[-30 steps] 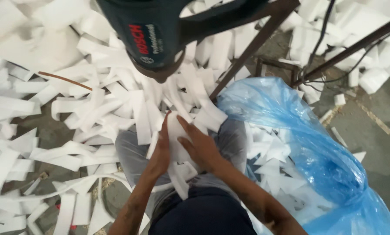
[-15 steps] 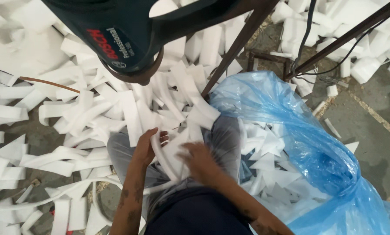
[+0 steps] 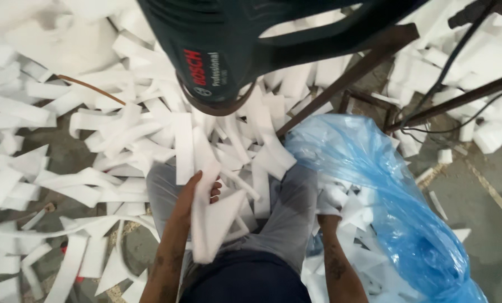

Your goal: The person sits on the floor and repeatedly folds white plastic strips by hand, placing the folded pieces into a blue plastic bag. The person handles the strips one at a time, folding them in half and then in half again before depositing them.

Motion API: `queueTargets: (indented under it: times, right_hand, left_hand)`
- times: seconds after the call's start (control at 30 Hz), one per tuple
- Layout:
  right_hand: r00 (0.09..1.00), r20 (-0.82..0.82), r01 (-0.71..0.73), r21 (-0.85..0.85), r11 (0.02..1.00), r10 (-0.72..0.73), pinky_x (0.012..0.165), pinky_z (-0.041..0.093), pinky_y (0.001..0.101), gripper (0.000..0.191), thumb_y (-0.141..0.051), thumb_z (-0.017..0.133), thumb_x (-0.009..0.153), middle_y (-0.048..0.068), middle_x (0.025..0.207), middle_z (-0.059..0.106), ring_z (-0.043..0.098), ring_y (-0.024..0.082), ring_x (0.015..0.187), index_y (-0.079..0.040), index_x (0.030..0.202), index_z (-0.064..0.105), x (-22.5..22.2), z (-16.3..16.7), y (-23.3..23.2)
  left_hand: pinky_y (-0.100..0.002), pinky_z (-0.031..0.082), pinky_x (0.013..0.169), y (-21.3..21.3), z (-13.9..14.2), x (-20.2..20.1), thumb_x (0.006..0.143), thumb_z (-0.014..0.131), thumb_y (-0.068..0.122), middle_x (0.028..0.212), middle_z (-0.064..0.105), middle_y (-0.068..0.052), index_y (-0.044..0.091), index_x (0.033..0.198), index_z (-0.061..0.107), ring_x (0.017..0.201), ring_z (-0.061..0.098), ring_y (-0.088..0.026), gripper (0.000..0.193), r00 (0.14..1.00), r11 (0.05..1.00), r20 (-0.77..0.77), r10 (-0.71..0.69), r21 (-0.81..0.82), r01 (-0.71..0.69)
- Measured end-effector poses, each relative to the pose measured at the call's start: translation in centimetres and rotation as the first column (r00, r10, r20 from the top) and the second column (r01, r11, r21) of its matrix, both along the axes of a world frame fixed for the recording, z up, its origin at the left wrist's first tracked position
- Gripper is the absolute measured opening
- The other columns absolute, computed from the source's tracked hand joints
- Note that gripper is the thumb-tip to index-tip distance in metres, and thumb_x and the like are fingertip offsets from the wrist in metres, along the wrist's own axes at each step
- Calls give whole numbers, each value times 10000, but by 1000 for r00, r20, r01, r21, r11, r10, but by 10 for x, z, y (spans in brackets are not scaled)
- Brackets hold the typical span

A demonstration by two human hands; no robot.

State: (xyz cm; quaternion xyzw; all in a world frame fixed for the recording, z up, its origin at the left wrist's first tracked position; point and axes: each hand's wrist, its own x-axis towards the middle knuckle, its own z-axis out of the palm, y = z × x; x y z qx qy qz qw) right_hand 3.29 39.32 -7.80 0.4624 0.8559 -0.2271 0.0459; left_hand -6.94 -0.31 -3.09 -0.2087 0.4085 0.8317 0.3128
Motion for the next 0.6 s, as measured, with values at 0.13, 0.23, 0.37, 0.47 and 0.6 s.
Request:
queueTargets:
  times: [0.13, 0.23, 0.37, 0.47, 0.6]
  right_hand:
    - [978, 12, 209, -50, 977, -208, 961, 509, 548, 1055, -383, 819, 814, 412, 1359, 469, 567, 538, 1151, -14, 1596, 216, -3, 6, -3]
    - [1000, -15, 22, 160, 987, -20, 929, 525, 528, 1040, -315, 867, 740, 371, 1292, 555, 610, 484, 1106, 5, 1554, 305, -10, 20, 8]
    - [998, -42, -59, -127, 990, 54, 953, 546, 523, 995, -350, 853, 729, 320, 1259, 651, 646, 476, 1122, -7, 1534, 379, -30, 29, 31]
    - [974, -5, -226, -153, 962, 228, 960, 538, 505, 972, -423, 868, 749, 317, 1284, 634, 637, 470, 1139, 24, 1487, 419, -30, 18, 33]
    - [965, -23, -264, -111, 958, 263, 970, 514, 500, 977, -511, 892, 789, 330, 1312, 601, 601, 480, 1174, 82, 1427, 451, -9, 0, 18]
  left_hand:
    - [-326, 530, 701, 2, -5, -1, 1024, 501, 443, 937, 673, -110, -21, 1198, 631, 781, 619, -189, 512, 999, 997, 33, -6, 73, 3]
    - [-325, 527, 697, 2, -5, -2, 1030, 503, 463, 938, 671, -110, -24, 1211, 625, 780, 612, -186, 534, 999, 995, 21, -43, 90, 41]
    - [-324, 544, 727, -3, 3, -6, 1021, 495, 470, 956, 680, -113, -33, 1235, 621, 811, 631, -188, 561, 999, 999, -31, -31, 28, 31]
    - [-333, 540, 734, -3, 10, -6, 1008, 497, 450, 983, 690, -119, -5, 1247, 620, 827, 637, -194, 528, 999, 997, -46, 7, 73, -4]
    - [-354, 544, 754, 5, 17, -10, 1003, 478, 422, 1018, 702, -137, -10, 1219, 620, 850, 653, -216, 504, 999, 990, -43, 6, 138, 0]
